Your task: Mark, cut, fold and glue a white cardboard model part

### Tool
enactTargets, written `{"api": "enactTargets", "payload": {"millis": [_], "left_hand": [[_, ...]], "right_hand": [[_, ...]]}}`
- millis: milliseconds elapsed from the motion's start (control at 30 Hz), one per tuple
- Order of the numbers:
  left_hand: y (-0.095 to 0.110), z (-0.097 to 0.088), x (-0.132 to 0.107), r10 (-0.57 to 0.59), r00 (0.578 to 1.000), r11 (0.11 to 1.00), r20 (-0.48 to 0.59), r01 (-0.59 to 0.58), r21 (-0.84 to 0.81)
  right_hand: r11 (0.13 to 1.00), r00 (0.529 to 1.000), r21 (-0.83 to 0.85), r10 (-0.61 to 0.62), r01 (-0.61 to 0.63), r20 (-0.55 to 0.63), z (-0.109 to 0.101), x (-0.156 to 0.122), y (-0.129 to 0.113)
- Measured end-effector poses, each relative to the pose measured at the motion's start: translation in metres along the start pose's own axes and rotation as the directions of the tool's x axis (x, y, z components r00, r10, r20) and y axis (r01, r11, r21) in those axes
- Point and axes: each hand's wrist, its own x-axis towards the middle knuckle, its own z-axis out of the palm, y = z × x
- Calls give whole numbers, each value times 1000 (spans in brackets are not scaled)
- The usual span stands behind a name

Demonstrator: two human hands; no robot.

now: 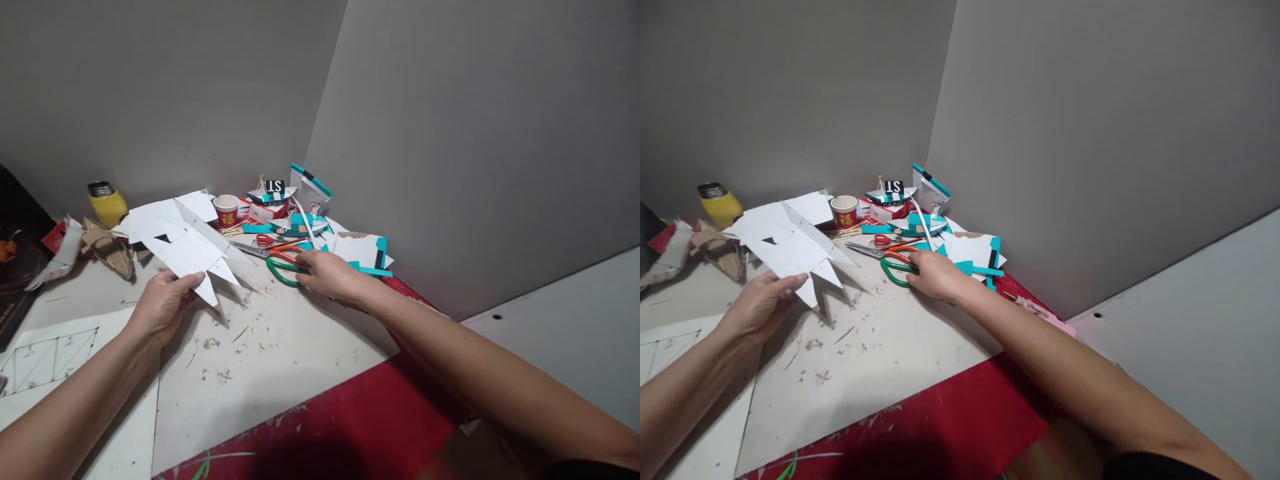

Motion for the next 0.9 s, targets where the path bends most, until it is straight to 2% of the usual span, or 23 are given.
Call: {"api": "enactTargets", "payload": {"millis": [167,367,500,700,833,900], "left_hand": [[2,4,-7,3,1000,1000,31,-3,-14],[10,6,-14,48,997,998,65,-44,-52],[16,7,-19,88,993,993,84,-80,-92],[31,9,-29,147,982,982,122,-130,-137],[43,10,-36,189,974,971,126,-166,-174],[49,10,-41,212,970,964,118,-188,-189]], "right_hand": [[975,993,-215,-39,62,109,12,18,-8],[936,976,-353,60,18,209,15,41,-12],[918,968,-396,98,1,230,11,41,-13],[950,992,-313,25,15,123,-5,8,-12],[979,990,-165,-105,119,92,-5,-28,-4],[979,977,7,-204,204,59,-1,-47,-1]]}}
